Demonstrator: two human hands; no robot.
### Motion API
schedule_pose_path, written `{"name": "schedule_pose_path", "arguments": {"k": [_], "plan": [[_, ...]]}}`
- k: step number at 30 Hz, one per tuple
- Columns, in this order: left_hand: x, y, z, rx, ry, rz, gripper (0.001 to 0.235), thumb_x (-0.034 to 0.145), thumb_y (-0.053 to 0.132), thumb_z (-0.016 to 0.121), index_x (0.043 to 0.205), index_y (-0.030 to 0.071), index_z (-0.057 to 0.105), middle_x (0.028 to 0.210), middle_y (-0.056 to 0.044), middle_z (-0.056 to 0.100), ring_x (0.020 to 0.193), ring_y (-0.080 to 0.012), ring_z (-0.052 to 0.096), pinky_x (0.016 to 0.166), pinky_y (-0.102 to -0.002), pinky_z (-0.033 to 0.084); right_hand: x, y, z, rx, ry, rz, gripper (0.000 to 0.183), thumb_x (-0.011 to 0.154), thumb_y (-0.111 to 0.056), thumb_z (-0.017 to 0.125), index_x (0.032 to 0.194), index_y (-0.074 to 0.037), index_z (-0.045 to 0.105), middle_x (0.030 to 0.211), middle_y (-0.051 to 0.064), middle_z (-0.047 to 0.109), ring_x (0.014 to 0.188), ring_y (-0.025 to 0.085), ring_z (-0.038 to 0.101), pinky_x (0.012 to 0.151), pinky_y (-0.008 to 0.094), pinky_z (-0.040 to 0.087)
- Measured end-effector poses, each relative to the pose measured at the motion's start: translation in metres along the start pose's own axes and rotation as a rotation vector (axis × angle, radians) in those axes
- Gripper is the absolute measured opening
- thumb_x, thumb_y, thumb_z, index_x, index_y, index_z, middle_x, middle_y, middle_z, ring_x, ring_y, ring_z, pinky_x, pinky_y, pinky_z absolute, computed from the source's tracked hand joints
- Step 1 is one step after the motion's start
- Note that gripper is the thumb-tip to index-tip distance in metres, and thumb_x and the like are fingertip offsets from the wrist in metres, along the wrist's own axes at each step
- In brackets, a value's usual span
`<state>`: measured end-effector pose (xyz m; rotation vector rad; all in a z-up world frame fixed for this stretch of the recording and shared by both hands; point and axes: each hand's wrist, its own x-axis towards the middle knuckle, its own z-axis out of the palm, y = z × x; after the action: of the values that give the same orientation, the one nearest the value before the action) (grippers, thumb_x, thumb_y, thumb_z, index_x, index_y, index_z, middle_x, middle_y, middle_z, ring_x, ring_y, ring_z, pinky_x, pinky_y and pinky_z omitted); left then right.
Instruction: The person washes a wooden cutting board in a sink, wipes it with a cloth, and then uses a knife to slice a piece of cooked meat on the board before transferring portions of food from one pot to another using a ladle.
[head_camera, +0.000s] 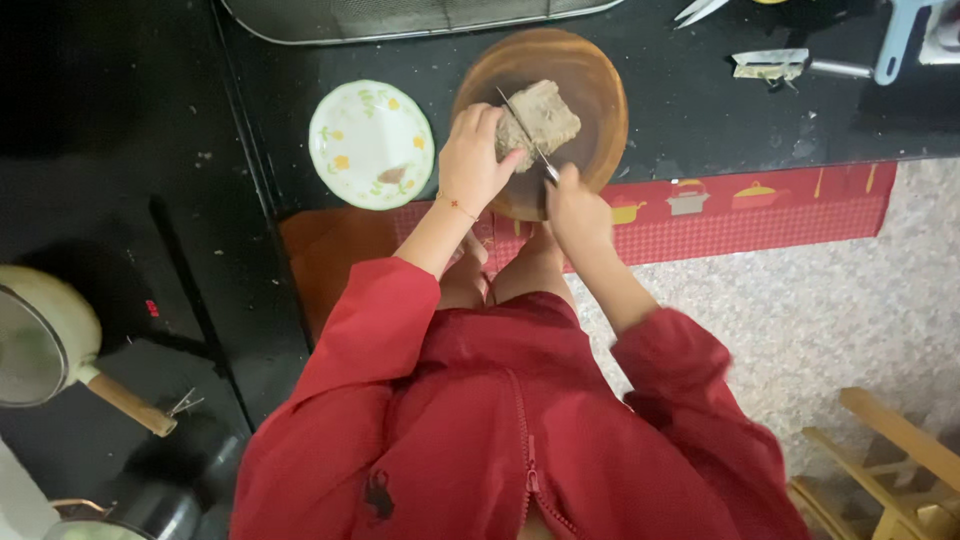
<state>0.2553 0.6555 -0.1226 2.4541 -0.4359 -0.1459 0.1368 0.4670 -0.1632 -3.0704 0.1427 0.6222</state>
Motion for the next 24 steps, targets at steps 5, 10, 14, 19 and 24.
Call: {"name": "schedule_pose_path", "arguments": {"k": [5, 10, 14, 19, 24], "plan": [[-0.003, -0.005, 0.0, -0.015, 0.025, -0.019, 0.071, 0.08, 0.034, 0.098, 0.133, 0.006, 0.06, 0.13, -0.012, 0.059, 0.13, -0.0326, 0.063, 0.115, -0.04, 0.053, -0.006, -0.012, -0.006, -0.022, -0.014, -0.005, 0.032, 0.121, -0.048, 0.039, 0.114, -0.017, 0.046, 0.081, 0.008, 0.076, 0.075, 0.035, 0.083, 0.068, 0.049, 0.066], [-0.003, -0.008, -0.003, -0.097, 0.018, -0.022, 0.072, 0.087, 0.035, 0.096, 0.137, 0.001, 0.058, 0.135, -0.017, 0.061, 0.126, -0.037, 0.058, 0.107, -0.046, 0.053, -0.064, 0.052, 0.022, 0.163, -0.059, 0.092, 0.039, 0.118, -0.049, 0.051, 0.115, -0.01, 0.047, 0.077, 0.018, 0.073, 0.069, 0.052, 0.074, 0.058, 0.065, 0.056], [-0.01, -0.017, -0.015, -0.185, 0.027, 0.046, 0.081, 0.066, 0.034, 0.106, 0.128, 0.005, 0.063, 0.115, -0.011, 0.056, 0.111, -0.0335, 0.061, 0.104, -0.046, 0.049, -0.061, 0.064, 0.022, 0.02, -0.055, 0.028, 0.037, 0.117, -0.055, 0.043, 0.113, -0.019, 0.048, 0.078, 0.013, 0.075, 0.076, 0.041, 0.082, 0.07, 0.056, 0.064], [-0.041, -0.028, -0.016, -0.275, -0.049, 0.206, 0.078, 0.069, 0.013, 0.102, 0.134, 0.008, 0.059, 0.126, -0.014, 0.055, 0.123, -0.0414, 0.058, 0.11, -0.049, 0.049, -0.062, 0.065, 0.028, 0.08, -0.076, 0.037, 0.037, 0.118, -0.055, 0.044, 0.115, -0.018, 0.048, 0.084, 0.017, 0.076, 0.08, 0.044, 0.082, 0.074, 0.059, 0.064], [-0.055, -0.04, -0.015, -0.286, -0.017, 0.314, 0.074, 0.076, 0.002, 0.095, 0.14, 0.007, 0.06, 0.133, -0.017, 0.053, 0.13, -0.0416, 0.058, 0.116, -0.049, 0.05, -0.066, 0.061, 0.029, 0.083, -0.068, 0.052, 0.038, 0.118, -0.055, 0.046, 0.114, -0.017, 0.049, 0.083, 0.017, 0.076, 0.078, 0.044, 0.081, 0.072, 0.059, 0.063]]}}
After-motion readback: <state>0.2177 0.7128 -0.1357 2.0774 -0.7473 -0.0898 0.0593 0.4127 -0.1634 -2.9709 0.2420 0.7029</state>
